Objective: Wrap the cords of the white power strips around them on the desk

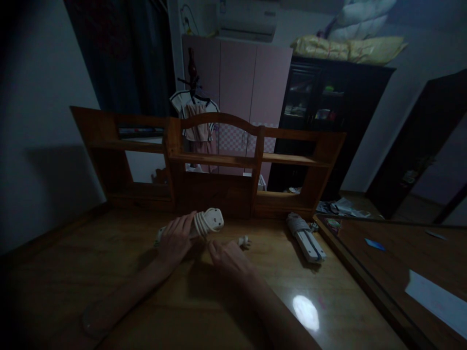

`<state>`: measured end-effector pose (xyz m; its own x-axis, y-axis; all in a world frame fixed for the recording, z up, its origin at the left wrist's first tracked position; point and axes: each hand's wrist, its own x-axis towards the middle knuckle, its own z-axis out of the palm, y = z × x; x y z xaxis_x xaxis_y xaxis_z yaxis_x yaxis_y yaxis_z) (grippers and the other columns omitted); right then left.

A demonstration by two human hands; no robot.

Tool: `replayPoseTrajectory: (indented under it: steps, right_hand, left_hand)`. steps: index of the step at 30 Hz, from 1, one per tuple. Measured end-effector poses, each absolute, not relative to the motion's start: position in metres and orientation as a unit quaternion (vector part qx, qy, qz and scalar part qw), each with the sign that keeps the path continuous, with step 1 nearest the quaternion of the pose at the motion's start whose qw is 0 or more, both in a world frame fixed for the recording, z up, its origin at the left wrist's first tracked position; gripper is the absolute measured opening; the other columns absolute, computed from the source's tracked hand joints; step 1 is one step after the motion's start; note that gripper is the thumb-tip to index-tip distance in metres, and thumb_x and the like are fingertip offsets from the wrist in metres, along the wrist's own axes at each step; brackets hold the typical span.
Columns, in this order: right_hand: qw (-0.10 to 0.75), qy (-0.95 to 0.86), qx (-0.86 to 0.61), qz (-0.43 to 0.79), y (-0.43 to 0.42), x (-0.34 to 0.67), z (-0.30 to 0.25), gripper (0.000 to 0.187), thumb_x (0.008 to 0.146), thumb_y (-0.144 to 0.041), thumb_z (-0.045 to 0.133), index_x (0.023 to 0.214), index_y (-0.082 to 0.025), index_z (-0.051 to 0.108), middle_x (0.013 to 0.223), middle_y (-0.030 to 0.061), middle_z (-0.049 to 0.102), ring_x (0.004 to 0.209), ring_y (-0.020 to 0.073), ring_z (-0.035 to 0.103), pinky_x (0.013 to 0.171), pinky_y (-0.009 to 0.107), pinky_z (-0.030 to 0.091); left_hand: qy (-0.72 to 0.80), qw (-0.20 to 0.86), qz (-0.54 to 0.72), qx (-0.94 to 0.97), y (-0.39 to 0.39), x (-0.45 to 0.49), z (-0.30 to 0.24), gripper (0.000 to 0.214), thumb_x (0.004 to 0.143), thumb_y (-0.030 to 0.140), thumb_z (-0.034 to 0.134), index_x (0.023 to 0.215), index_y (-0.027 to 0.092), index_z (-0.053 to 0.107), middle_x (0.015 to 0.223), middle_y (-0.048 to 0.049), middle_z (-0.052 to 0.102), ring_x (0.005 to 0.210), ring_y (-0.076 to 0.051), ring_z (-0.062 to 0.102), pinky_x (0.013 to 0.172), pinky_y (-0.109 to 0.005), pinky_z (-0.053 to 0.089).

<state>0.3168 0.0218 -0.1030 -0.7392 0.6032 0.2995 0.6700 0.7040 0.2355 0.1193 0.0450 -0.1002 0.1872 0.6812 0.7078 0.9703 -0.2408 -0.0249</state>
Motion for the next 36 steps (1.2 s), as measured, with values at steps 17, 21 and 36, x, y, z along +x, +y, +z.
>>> replayPoseTrajectory:
  steps: [17, 21, 36]
  right_hand:
    - [0.247, -0.908, -0.261, -0.214, 0.016, 0.312, -0.106, 0.023, 0.096, -0.025, 0.040, 0.080, -0.018, 0.055, 0.066, 0.0006, 0.059, 0.051, 0.0113, 0.050, 0.047, 0.028, 0.020]
    - [0.275, -0.898, -0.267, -0.213, 0.016, 0.321, -0.095, 0.020, 0.095, -0.023, 0.040, 0.086, -0.017, 0.057, 0.073, 0.0021, 0.061, 0.055, 0.0106, 0.050, 0.048, 0.027, 0.021]
    - [0.358, -0.867, -0.335, -0.086, 0.015, 0.331, -0.083, 0.029, 0.092, -0.025, 0.046, 0.066, -0.019, 0.060, 0.061, -0.0001, 0.062, 0.052, 0.0086, 0.050, 0.053, 0.025, 0.026]
  left_hand:
    - [-0.413, 0.223, -0.163, -0.868, 0.045, 0.140, -0.113, 0.055, 0.084, 0.012, 0.046, 0.137, 0.007, 0.034, 0.112, -0.0147, 0.057, 0.101, -0.025, 0.052, 0.092, -0.038, 0.037]
    - [-0.350, 0.192, -0.170, -0.901, 0.043, 0.144, -0.113, 0.052, 0.085, 0.014, 0.048, 0.136, 0.010, 0.036, 0.114, -0.0132, 0.058, 0.103, -0.023, 0.053, 0.094, -0.038, 0.038]
    - [-0.316, 0.086, -0.202, -0.923, 0.032, 0.145, -0.120, 0.035, 0.076, 0.036, 0.061, 0.103, 0.015, 0.055, 0.099, -0.0107, 0.061, 0.092, -0.025, 0.058, 0.081, -0.037, 0.046]
